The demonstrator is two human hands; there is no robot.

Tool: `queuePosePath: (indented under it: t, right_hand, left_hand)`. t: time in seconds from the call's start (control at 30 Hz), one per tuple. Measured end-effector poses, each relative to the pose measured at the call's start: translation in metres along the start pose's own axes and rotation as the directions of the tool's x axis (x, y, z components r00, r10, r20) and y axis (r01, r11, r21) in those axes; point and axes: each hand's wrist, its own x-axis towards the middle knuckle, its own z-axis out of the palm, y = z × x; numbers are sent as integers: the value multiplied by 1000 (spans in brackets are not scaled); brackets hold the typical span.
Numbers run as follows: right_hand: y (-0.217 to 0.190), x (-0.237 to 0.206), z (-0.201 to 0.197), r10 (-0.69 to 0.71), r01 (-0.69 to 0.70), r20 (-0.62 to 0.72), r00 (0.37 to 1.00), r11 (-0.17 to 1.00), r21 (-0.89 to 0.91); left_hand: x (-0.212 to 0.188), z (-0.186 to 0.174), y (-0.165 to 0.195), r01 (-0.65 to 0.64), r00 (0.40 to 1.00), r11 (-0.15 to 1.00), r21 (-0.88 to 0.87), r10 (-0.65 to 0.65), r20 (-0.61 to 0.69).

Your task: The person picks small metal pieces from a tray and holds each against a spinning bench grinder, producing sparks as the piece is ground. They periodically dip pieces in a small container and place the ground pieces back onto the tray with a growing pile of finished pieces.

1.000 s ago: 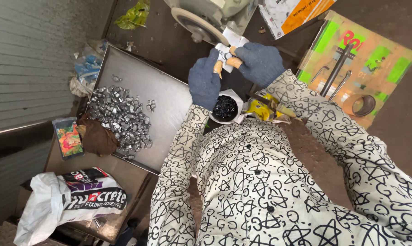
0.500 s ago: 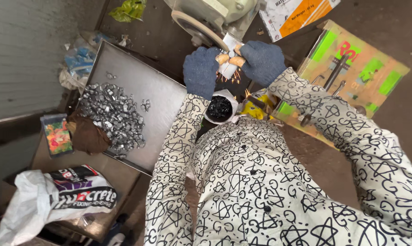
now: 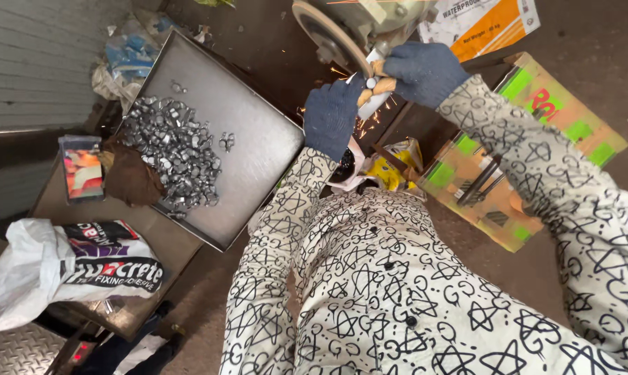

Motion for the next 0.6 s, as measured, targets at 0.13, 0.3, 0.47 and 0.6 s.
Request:
queuePosePath:
  t: [0.13, 0.3, 0.47, 0.6]
  right_hand:
    - [-70, -42, 34, 662, -392, -200, 722, 630, 671]
    - [-123, -88, 122, 687, -102, 507, 521, -540, 836]
    - [-151, -87, 158, 855, -797, 396, 335, 32, 604]
    - [-175, -63, 143, 848, -696, 199, 492, 246, 674]
  left_hand:
    - [-9, -16, 12, -17, 981, 995, -96, 35, 189]
    - [-66, -40, -27, -4, 999, 900, -435, -14, -37]
    - [-122, -50, -134, 365, 907, 688, 628, -414, -74]
    - [-136, -48, -152, 246, 937, 870, 428, -326, 123]
